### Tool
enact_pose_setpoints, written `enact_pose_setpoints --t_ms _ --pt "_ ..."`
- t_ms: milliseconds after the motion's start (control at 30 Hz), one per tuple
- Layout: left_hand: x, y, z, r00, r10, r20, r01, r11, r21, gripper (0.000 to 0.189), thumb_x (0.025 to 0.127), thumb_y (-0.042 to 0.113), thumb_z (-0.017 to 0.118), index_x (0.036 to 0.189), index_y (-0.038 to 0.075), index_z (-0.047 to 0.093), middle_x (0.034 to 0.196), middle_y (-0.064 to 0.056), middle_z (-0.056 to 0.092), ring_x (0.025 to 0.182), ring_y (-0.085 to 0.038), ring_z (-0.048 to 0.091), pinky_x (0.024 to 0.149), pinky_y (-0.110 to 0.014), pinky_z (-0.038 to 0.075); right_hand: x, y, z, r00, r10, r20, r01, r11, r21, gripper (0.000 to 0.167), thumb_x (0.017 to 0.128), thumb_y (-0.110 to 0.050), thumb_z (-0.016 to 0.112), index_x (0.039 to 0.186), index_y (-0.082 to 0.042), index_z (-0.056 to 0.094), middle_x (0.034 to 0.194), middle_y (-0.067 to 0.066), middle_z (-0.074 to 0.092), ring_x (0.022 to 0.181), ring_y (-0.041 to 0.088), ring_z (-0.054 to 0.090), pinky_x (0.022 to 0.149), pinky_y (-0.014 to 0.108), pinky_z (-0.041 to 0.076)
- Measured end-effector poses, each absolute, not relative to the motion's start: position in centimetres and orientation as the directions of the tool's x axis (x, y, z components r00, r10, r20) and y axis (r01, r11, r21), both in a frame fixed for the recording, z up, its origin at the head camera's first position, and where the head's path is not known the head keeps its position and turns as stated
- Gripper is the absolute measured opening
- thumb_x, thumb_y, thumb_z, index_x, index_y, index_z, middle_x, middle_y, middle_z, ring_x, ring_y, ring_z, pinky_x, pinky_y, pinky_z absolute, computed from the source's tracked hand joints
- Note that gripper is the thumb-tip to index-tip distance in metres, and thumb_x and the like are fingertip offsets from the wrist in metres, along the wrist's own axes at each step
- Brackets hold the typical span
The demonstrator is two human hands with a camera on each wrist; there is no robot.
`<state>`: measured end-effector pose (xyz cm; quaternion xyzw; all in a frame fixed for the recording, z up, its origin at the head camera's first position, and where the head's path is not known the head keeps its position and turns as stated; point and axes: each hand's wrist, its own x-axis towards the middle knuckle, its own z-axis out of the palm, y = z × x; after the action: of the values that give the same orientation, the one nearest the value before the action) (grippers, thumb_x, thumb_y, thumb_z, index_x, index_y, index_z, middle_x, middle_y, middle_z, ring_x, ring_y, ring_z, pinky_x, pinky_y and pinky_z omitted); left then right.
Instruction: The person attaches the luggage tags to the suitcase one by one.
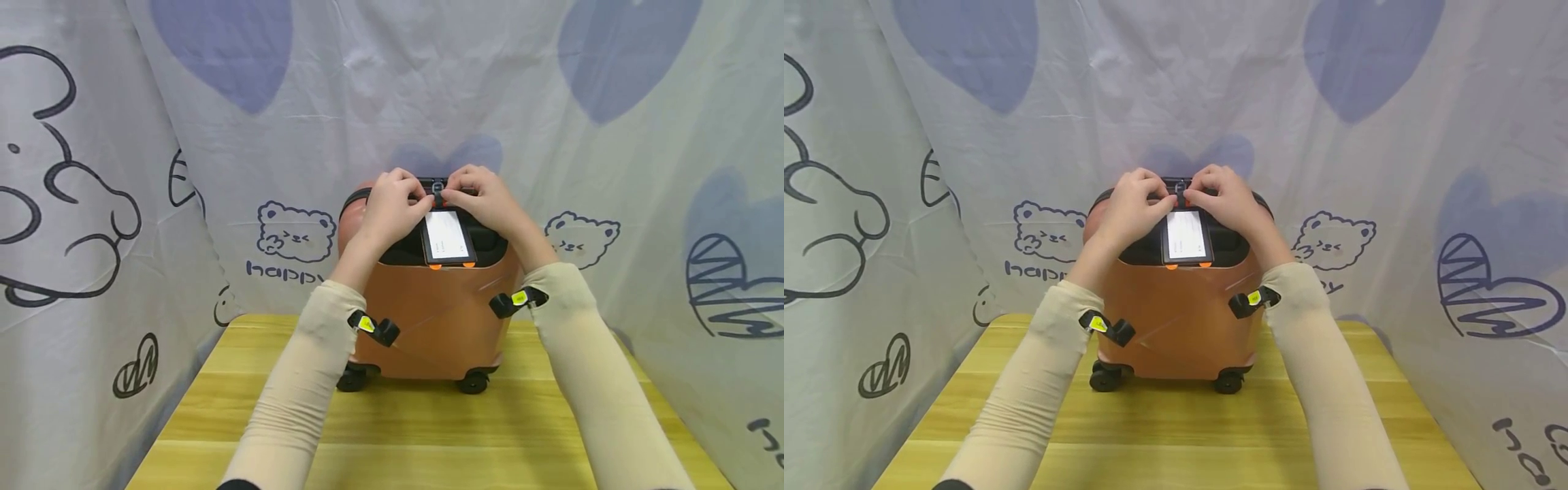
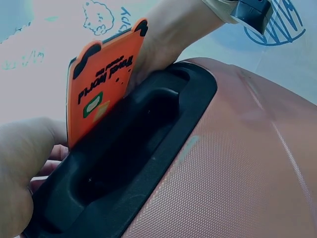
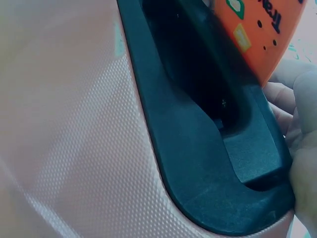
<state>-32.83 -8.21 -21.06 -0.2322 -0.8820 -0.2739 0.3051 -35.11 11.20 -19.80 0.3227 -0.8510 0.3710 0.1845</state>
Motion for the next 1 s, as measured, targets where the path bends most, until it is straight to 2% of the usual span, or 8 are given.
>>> enact_pose_setpoints --t_ms 267,467,533,667,800,900,1000 --pt "-32.7 -8.3 -21.5 -0.680 0.225 0.698 0.594 0.728 0.344 0.019 0.093 0.025 0.065 0.084 0.010 0.072 0.109 -0.008 0.066 0.100 -0.026 0.054 0.090 -0.036 0.045 -34.9 11.1 -20.1 -0.718 -0.380 0.583 -0.688 0.515 -0.512 0.023 0.095 -0.017 0.061 0.087 0.002 0.071 0.113 0.017 0.062 0.112 0.030 0.049 0.097 0.046 0.039" --pt "-32.4 -8.1 -22.3 -0.587 0.212 0.782 0.617 0.742 0.262 0.017 0.094 0.026 0.063 0.092 0.010 0.071 0.105 -0.007 0.066 0.097 -0.025 0.056 0.090 -0.036 0.046 -34.8 11.6 -20.7 -0.723 -0.288 0.628 -0.678 0.473 -0.563 0.023 0.095 -0.016 0.061 0.092 0.003 0.073 0.110 0.017 0.065 0.107 0.024 0.054 0.093 0.039 0.044" --pt "-32.1 -8.1 -22.7 -0.551 0.216 0.806 0.625 0.747 0.227 0.017 0.095 0.026 0.063 0.096 0.011 0.071 0.105 -0.006 0.067 0.099 -0.026 0.057 0.093 -0.037 0.046 -34.6 11.7 -20.8 -0.721 -0.283 0.632 -0.677 0.483 -0.555 0.023 0.096 -0.018 0.061 0.094 0.002 0.073 0.112 0.016 0.065 0.108 0.024 0.055 0.096 0.040 0.044" --pt "-31.5 -8.1 -23.5 -0.511 0.210 0.834 0.627 0.754 0.194 0.024 0.096 0.030 0.061 0.107 0.012 0.071 0.111 -0.006 0.068 0.109 -0.025 0.060 0.101 -0.038 0.045 -34.0 12.0 -21.2 -0.693 -0.298 0.657 -0.695 0.520 -0.497 0.022 0.096 -0.019 0.062 0.101 -0.001 0.073 0.117 0.015 0.065 0.115 0.028 0.056 0.103 0.045 0.043" --pt "-31.0 -8.2 -24.4 -0.481 0.231 0.846 0.611 0.780 0.135 0.032 0.098 0.033 0.056 0.121 0.013 0.068 0.120 -0.005 0.067 0.118 -0.024 0.059 0.106 -0.039 0.043 -33.3 12.4 -22.2 -0.636 -0.317 0.703 -0.728 0.549 -0.411 0.020 0.095 -0.014 0.062 0.107 -0.001 0.071 0.122 0.017 0.065 0.120 0.032 0.056 0.107 0.049 0.040" --pt "-30.6 -8.3 -25.0 -0.456 0.251 0.854 0.598 0.797 0.086 0.037 0.100 0.036 0.052 0.128 0.014 0.065 0.125 -0.006 0.066 0.121 -0.023 0.057 0.108 -0.039 0.041 -32.8 12.6 -22.7 -0.595 -0.334 0.731 -0.733 0.599 -0.323 0.023 0.095 -0.015 0.062 0.113 -0.002 0.069 0.125 0.017 0.064 0.122 0.034 0.055 0.108 0.050 0.039" --pt "-30.3 -8.7 -25.4 -0.461 0.259 0.849 0.573 0.817 0.063 0.041 0.101 0.039 0.049 0.133 0.016 0.061 0.131 -0.006 0.063 0.126 -0.024 0.053 0.111 -0.045 0.038 -32.5 12.8 -23.2 -0.566 -0.354 0.745 -0.719 0.654 -0.235 0.029 0.096 -0.019 0.060 0.120 -0.003 0.066 0.128 0.017 0.063 0.125 0.034 0.053 0.109 0.051 0.038"
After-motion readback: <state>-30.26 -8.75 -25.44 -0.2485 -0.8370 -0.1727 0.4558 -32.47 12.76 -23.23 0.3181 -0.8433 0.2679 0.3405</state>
